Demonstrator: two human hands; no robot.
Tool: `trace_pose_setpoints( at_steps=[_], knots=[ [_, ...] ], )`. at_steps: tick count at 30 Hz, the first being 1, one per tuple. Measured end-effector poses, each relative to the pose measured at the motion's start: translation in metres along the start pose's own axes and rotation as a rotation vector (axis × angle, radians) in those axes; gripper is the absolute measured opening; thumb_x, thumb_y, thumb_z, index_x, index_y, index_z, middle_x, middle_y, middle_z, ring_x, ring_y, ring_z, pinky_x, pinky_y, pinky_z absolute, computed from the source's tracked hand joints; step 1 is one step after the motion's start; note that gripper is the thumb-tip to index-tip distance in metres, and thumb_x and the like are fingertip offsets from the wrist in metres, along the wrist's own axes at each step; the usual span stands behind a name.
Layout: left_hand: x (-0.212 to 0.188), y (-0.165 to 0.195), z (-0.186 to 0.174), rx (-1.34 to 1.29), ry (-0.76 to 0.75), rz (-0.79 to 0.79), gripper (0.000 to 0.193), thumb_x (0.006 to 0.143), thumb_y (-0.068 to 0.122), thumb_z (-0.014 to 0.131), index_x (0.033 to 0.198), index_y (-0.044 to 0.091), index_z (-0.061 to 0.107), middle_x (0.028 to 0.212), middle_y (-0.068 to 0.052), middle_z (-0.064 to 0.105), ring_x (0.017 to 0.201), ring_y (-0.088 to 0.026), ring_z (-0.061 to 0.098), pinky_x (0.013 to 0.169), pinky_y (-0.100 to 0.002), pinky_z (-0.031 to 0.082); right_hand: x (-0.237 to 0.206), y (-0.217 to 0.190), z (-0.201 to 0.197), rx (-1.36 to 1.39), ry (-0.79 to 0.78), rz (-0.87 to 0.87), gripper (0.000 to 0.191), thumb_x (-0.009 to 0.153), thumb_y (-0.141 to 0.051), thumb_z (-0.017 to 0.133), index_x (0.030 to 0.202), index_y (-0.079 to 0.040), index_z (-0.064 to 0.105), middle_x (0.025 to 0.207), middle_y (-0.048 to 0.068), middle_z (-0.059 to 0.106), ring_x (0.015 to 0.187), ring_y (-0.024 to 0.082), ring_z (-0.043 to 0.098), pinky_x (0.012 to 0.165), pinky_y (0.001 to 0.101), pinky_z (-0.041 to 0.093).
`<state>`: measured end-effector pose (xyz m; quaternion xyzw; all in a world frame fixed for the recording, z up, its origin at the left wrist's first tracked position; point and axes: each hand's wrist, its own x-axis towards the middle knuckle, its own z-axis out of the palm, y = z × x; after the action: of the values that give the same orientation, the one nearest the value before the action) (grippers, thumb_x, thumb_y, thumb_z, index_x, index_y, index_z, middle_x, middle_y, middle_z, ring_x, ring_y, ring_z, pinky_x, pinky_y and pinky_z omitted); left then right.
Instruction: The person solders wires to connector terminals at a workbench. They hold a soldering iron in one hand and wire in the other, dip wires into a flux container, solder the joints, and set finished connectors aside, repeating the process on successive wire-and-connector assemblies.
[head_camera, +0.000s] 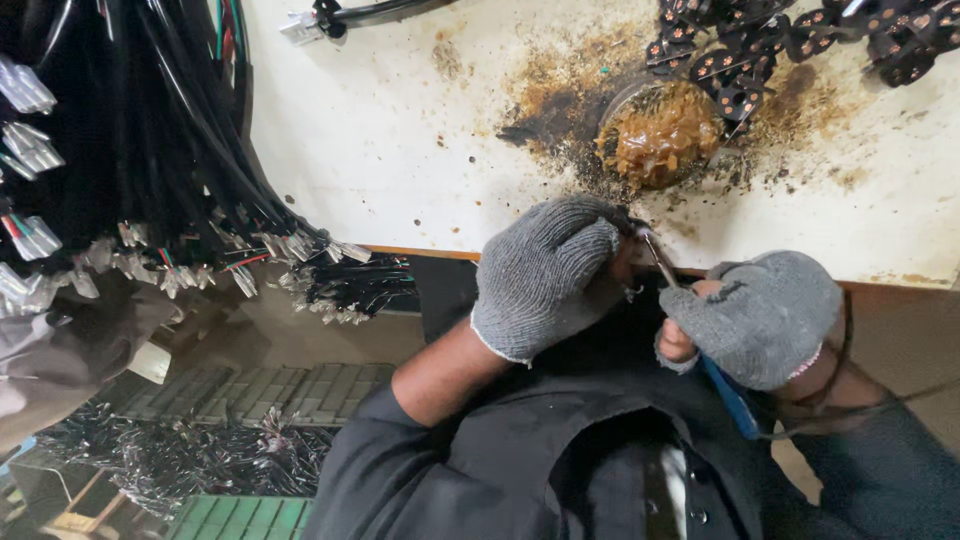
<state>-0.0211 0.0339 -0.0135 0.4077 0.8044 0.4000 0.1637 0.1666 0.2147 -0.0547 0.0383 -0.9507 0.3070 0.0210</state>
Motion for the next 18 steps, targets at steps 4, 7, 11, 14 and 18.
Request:
trace_pose_setpoints(
  at_steps=[4,7,11,14,18],
  knots=[
    [-0.001,-0.002,-0.001,-0.044,-0.034,-0.004,0.02,0.083,0.013,0.079,0.1,0.013,0.066,0.109,-0.004,0.069,0.094,-0.026,0.07,0.077,-0.037,0.056,0.002,0.0,-0.012,0.008,0.007,-0.03,0.019,0.073,-0.028,0.078,0.088,-0.017,0.078,0.067,0.003,0.065,0.06,0.027,0.064,0.056,0.0449,0.048],
    [-0.001,-0.003,-0.002,-0.023,-0.002,0.034,0.026,0.079,0.016,0.079,0.102,0.011,0.066,0.11,-0.007,0.068,0.094,-0.029,0.069,0.077,-0.039,0.056,0.006,-0.002,-0.014,0.005,0.016,-0.042,0.019,0.074,-0.026,0.076,0.091,-0.018,0.077,0.068,0.003,0.065,0.061,0.027,0.065,0.057,0.0446,0.048],
    [-0.001,-0.002,-0.002,-0.028,-0.024,0.016,0.024,0.08,0.016,0.08,0.1,0.014,0.067,0.109,-0.005,0.069,0.095,-0.027,0.07,0.078,-0.039,0.056,0.01,-0.003,-0.012,0.007,0.041,-0.048,0.02,0.075,-0.025,0.075,0.094,-0.018,0.077,0.071,0.003,0.066,0.064,0.027,0.065,0.059,0.0443,0.048],
    [-0.001,0.0,0.0,-0.011,0.001,0.018,0.021,0.085,0.016,0.08,0.101,0.013,0.067,0.108,-0.005,0.069,0.093,-0.027,0.07,0.077,-0.037,0.056,0.008,-0.005,-0.016,0.013,0.08,-0.047,0.022,0.075,-0.023,0.074,0.096,-0.019,0.077,0.073,0.003,0.066,0.065,0.027,0.065,0.06,0.044,0.048],
    [-0.001,0.001,0.002,0.002,0.035,0.008,0.017,0.089,0.016,0.081,0.097,0.013,0.066,0.106,-0.006,0.069,0.09,-0.027,0.069,0.074,-0.037,0.055,0.007,-0.006,-0.023,0.006,0.073,-0.014,0.024,0.076,-0.022,0.072,0.099,-0.019,0.077,0.075,0.003,0.066,0.067,0.026,0.065,0.062,0.0437,0.048]
  ],
)
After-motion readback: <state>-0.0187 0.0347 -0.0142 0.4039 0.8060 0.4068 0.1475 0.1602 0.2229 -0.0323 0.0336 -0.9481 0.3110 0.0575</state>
